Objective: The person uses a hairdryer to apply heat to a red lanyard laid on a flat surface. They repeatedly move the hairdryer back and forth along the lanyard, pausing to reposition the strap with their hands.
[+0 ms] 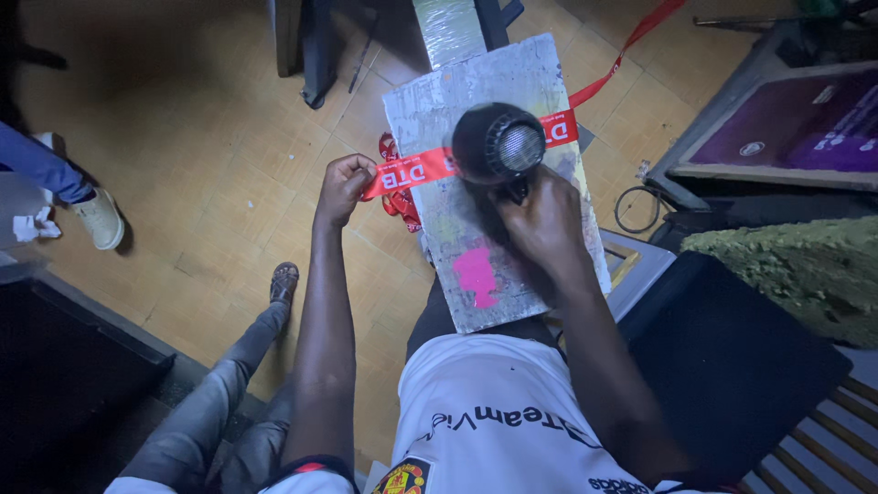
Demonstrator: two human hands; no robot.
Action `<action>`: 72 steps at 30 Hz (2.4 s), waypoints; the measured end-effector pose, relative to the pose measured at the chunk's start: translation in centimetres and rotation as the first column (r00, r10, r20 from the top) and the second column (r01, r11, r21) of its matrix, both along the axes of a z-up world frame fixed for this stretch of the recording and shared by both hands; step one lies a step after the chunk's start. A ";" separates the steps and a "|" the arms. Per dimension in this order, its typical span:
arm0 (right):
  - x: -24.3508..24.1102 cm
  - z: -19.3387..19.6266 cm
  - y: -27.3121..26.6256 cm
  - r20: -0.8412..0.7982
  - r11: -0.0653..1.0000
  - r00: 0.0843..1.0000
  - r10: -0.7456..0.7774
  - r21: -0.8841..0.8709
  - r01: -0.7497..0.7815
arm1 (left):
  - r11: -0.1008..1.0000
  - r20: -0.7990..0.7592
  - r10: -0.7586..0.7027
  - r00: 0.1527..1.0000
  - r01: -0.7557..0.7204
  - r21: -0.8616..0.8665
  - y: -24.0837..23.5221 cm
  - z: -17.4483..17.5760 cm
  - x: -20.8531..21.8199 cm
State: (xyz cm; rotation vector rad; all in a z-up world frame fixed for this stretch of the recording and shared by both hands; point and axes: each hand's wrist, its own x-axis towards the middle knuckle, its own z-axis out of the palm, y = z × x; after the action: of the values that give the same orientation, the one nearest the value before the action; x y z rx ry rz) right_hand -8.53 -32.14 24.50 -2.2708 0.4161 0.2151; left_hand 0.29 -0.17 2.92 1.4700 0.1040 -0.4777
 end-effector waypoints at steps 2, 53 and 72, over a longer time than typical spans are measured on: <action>0.1 0.3 0.7 -0.011 1.000 1.000 0.025 0.004 -0.025 | 1.000 -0.010 0.004 1.000 -0.004 -0.006 0.0 -0.6 -0.1; -1.3 1.0 5.0 -0.051 0.996 0.995 0.088 -0.026 -0.089 | 0.985 0.000 0.027 1.000 -0.027 -0.169 -1.9 2.5 -0.2; -0.8 2.9 5.2 -0.074 0.993 0.994 0.075 -0.086 -0.081 | 0.987 0.037 0.052 0.998 -0.045 -0.151 -1.7 0.8 0.2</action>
State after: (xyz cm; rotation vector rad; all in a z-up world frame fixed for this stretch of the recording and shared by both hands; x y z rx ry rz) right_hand -9.36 -26.99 27.38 -2.3746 0.3809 0.3230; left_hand 0.45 -1.85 3.73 1.3254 0.0695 -0.4068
